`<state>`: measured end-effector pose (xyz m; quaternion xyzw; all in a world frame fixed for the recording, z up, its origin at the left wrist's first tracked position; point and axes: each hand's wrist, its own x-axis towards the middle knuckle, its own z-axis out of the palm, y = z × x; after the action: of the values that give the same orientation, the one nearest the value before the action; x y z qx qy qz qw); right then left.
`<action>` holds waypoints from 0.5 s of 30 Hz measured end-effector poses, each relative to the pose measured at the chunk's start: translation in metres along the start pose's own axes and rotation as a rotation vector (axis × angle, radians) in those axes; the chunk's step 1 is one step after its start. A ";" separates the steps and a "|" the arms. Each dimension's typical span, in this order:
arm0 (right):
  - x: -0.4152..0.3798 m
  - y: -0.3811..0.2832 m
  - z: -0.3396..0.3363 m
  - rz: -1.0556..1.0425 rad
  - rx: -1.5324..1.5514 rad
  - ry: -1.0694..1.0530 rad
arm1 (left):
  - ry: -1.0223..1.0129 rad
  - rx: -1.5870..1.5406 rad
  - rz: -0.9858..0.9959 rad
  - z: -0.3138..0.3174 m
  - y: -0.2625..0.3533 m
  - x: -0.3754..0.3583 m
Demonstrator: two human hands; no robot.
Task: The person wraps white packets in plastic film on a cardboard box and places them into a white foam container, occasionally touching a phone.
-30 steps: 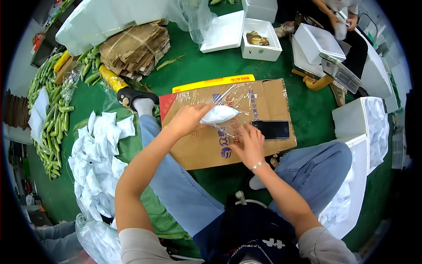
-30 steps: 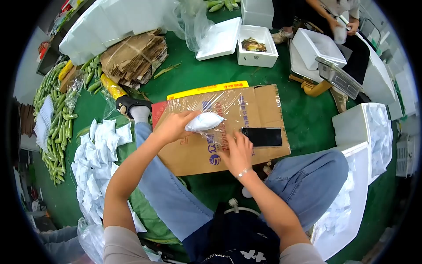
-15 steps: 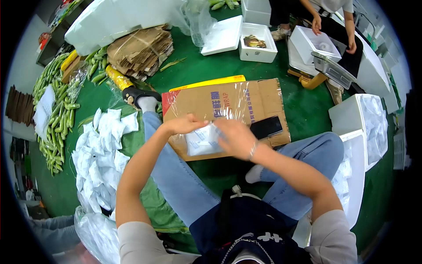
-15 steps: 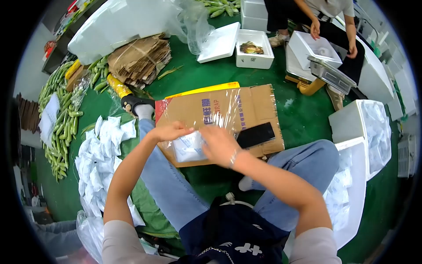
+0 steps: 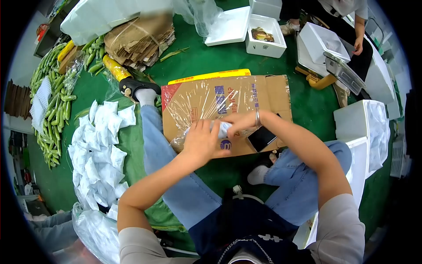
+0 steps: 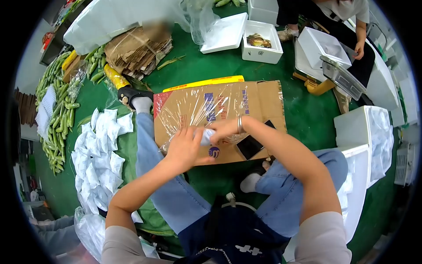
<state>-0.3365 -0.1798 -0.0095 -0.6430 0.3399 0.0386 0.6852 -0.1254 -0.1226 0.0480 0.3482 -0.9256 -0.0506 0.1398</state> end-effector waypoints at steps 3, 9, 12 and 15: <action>0.036 -0.004 -0.012 -0.065 0.553 0.113 | -0.060 -0.040 -0.071 0.031 -0.039 0.017; 0.065 0.008 -0.033 0.054 0.528 0.070 | -0.269 -0.391 -0.224 0.041 -0.064 0.041; 0.074 0.014 -0.023 -0.112 0.520 -0.056 | -0.313 -1.088 -0.180 0.118 -0.085 0.014; 0.080 0.033 -0.004 -0.243 0.371 0.043 | -0.965 -2.194 -1.230 0.075 -0.021 -0.022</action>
<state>-0.2933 -0.2086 -0.0783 -0.5430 0.2758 -0.1211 0.7839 -0.1183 -0.1238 -0.0329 0.3606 -0.0588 -0.9301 -0.0382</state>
